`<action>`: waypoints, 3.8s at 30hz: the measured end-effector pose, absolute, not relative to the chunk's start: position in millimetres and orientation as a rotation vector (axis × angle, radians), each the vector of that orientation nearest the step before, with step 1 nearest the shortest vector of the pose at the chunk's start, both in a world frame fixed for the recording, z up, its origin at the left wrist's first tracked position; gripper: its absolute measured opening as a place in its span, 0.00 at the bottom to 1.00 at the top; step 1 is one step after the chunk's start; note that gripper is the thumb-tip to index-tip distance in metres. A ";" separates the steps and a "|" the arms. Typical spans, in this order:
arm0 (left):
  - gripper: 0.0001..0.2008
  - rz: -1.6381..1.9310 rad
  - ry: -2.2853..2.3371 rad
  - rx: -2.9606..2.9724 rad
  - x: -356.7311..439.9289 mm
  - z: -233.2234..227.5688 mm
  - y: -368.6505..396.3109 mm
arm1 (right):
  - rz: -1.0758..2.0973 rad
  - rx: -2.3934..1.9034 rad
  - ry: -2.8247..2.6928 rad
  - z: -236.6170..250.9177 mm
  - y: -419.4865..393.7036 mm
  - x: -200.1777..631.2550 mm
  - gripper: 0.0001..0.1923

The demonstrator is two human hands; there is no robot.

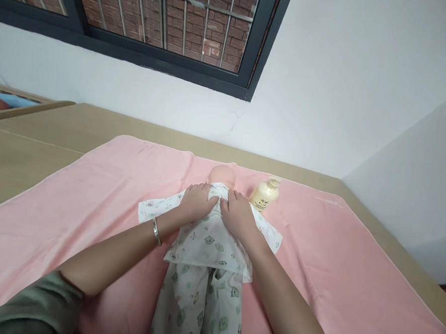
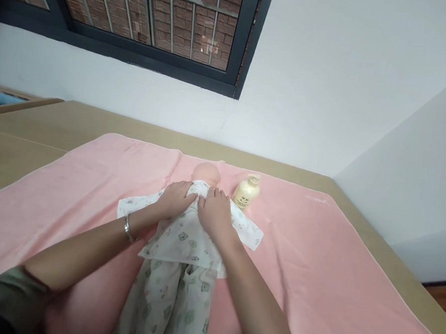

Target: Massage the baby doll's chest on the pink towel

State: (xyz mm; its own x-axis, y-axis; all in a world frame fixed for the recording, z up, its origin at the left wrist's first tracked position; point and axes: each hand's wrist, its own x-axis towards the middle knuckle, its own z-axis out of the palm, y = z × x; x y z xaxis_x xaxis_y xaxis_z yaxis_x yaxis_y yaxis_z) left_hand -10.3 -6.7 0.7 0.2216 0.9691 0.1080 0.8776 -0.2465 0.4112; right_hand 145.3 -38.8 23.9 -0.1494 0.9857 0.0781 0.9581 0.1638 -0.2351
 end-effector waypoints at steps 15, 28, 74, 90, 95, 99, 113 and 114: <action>0.15 0.630 1.636 2.558 -7.0 -11.3 -21.5 | 0.191 -1.967 -2.155 20.4 -39.0 147.8 0.26; 0.23 0.728 1.799 2.604 8.9 -21.7 -41.9 | 0.462 -1.842 -2.083 17.8 -11.6 171.8 0.24; 0.13 0.793 1.744 2.376 -2.3 -21.6 -15.4 | 0.292 -1.803 -2.174 11.7 -17.5 165.7 0.24; 0.15 0.780 1.754 2.375 -1.6 -21.9 -16.0 | 0.350 -1.788 -2.145 8.5 -14.8 168.2 0.23; 0.18 0.756 1.776 2.484 0.9 -22.1 -25.1 | 0.377 -1.756 -2.130 5.2 -13.0 170.2 0.23; 0.21 0.776 1.777 2.628 4.5 -25.1 -35.1 | 0.398 -1.745 -2.124 5.6 -13.5 169.8 0.23; 0.16 0.628 1.692 2.370 -9.2 -15.8 -8.8 | 0.277 -1.891 -2.179 17.8 -27.0 156.2 0.26; 0.16 0.616 1.692 2.350 -9.8 -15.7 -7.0 | 0.229 -1.928 -2.197 19.7 -32.0 152.4 0.26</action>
